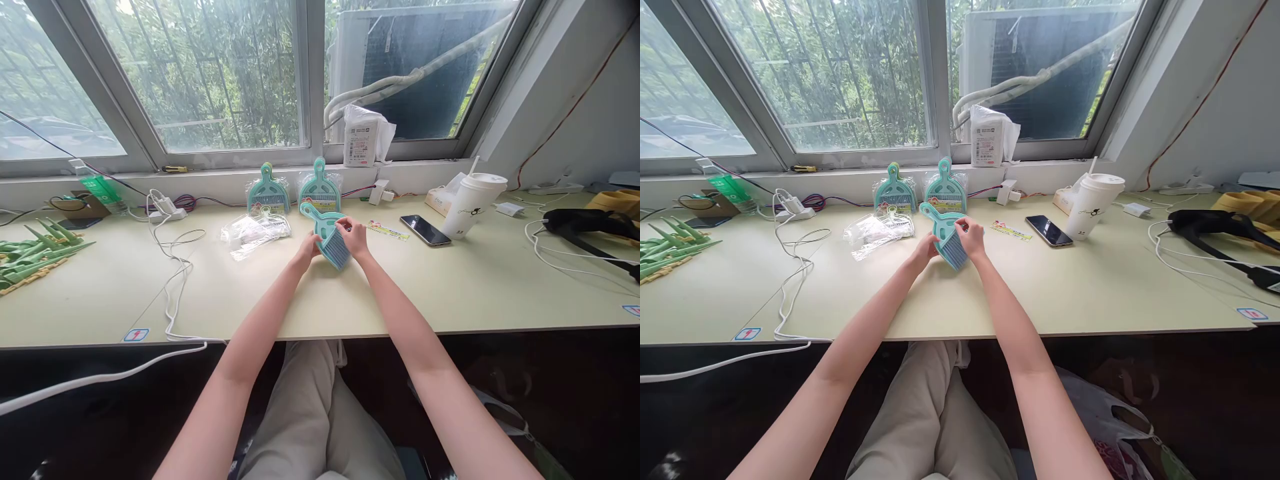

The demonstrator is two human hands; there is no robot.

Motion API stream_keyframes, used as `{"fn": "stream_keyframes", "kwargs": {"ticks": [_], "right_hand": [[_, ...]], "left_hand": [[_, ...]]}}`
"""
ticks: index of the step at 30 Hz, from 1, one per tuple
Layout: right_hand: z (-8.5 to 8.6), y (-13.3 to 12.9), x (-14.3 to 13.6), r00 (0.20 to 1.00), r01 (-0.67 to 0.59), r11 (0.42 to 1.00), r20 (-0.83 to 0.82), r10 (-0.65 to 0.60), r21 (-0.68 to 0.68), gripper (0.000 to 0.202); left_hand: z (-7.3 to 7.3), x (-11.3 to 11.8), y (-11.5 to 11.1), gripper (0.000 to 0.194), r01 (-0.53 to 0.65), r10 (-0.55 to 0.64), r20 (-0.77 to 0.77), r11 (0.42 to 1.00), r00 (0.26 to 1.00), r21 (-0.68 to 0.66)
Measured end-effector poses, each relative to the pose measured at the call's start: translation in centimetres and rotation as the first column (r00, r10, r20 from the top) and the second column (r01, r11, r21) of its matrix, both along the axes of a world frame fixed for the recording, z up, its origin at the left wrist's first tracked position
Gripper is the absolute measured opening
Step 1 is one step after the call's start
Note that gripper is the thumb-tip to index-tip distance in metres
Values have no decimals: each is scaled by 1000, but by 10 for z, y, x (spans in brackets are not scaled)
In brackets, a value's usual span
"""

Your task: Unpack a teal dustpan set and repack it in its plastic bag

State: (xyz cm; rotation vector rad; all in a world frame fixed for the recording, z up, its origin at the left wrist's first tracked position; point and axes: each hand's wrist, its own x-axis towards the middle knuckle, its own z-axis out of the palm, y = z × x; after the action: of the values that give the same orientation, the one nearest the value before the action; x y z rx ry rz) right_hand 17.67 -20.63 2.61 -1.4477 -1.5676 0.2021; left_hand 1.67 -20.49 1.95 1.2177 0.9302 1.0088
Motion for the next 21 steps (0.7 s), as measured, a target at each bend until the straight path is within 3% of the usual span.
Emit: {"fn": "stream_keyframes", "kwargs": {"ticks": [4, 7, 10, 15, 21], "right_hand": [[-12, 7, 30, 949, 309, 949, 77, -305, -53, 29], [-28, 14, 50, 888, 460, 843, 152, -434, -277, 42], [-40, 20, 56, 882, 469, 778, 263, -390, -419, 58], [-39, 23, 48, 917, 364, 835, 317, -243, -413, 50], [-32, 21, 39, 945, 238, 908, 300, -134, -344, 36]], "left_hand": [[-1, -19, 14, 24, -150, 159, 72, 982, 985, -115], [-3, -32, 21, 22, -218, 248, 175, 960, 953, -178], [-5, -40, 26, 16, -313, 398, 348, 909, 849, -276], [-6, -48, 32, 10, -420, 592, 514, 804, 620, -421], [-6, -52, 32, 7, -432, 612, 535, 791, 583, -434]]}}
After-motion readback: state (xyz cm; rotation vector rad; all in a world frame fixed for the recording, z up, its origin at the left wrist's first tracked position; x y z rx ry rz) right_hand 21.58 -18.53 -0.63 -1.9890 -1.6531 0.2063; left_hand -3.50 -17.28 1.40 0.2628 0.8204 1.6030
